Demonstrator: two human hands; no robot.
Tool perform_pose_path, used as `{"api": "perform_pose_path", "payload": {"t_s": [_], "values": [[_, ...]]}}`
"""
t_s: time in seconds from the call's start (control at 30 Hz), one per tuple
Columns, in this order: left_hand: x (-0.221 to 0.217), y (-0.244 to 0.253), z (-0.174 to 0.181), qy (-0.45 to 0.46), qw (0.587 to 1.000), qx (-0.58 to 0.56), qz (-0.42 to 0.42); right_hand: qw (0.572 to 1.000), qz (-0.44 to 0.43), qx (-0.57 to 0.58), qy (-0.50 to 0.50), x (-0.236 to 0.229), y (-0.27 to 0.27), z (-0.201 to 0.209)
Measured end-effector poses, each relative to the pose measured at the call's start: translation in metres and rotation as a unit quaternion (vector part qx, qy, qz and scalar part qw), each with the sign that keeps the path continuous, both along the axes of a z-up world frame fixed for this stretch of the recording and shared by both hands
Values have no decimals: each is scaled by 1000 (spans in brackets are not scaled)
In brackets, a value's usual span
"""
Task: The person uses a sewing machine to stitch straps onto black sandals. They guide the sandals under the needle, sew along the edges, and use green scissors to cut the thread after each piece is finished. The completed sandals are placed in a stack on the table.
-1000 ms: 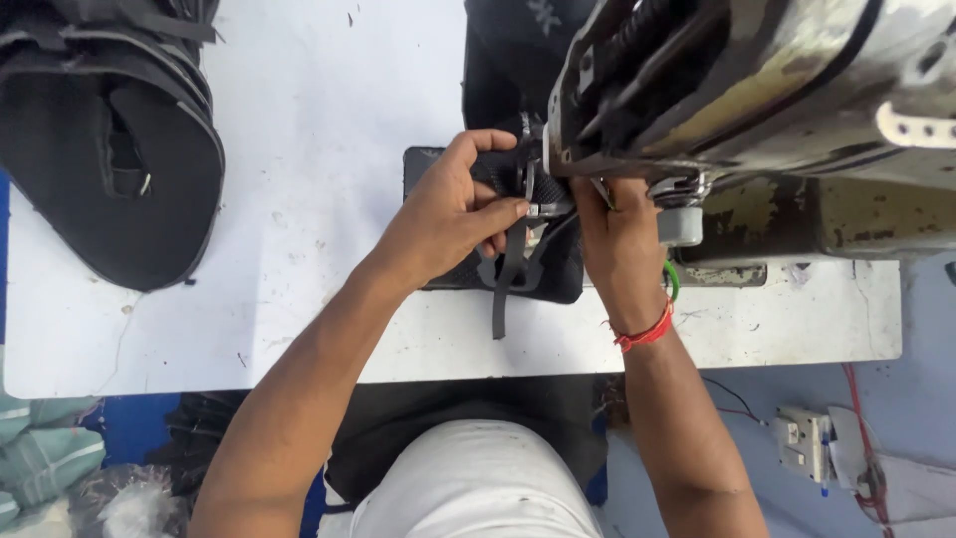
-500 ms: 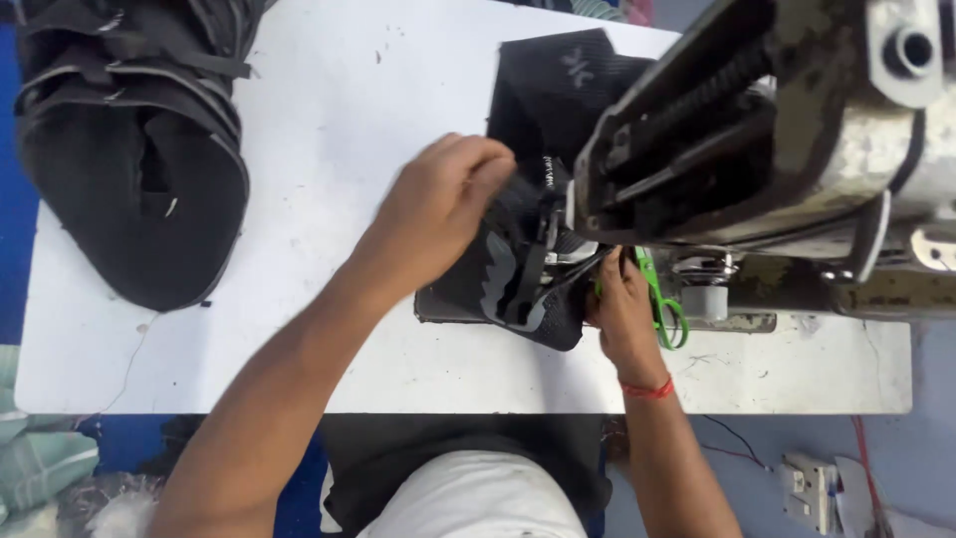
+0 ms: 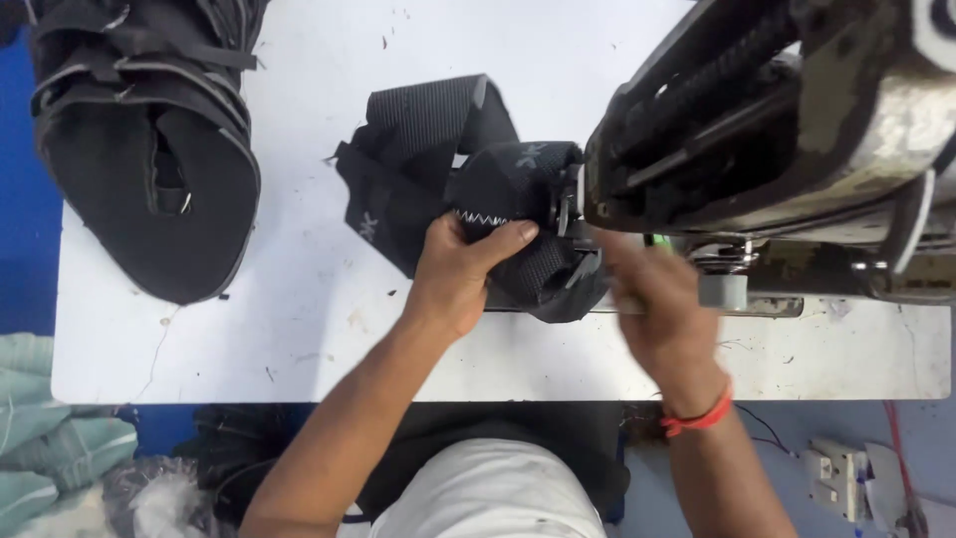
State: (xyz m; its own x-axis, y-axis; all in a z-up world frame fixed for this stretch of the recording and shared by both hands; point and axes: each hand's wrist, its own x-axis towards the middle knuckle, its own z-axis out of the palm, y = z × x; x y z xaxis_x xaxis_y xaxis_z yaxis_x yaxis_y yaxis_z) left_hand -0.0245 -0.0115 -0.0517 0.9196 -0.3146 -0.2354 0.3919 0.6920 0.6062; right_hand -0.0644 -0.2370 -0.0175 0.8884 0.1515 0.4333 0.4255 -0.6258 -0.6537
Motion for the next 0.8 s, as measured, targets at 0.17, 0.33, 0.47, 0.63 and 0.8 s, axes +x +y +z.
{"api": "perform_pose_path", "payload": {"t_s": [0.17, 0.33, 0.47, 0.63, 0.8], "values": [[-11, -10, 7, -6, 996, 39, 80, 983, -9, -183, 22, -5, 30, 27], [-10, -14, -4, -33, 993, 38, 104, 979, -28, -203, 19, -4, 32, 26], [-1, -11, 4, -43, 993, 44, 103, 972, -43, -233, 13, -2, 31, 25], [3, -4, 5, -56, 993, 86, 62, 970, -44, -239, 14, -6, 33, 26], [0, 8, 1, -83, 970, 215, 78, 981, -47, -172, -70, -2, 32, 17]]}}
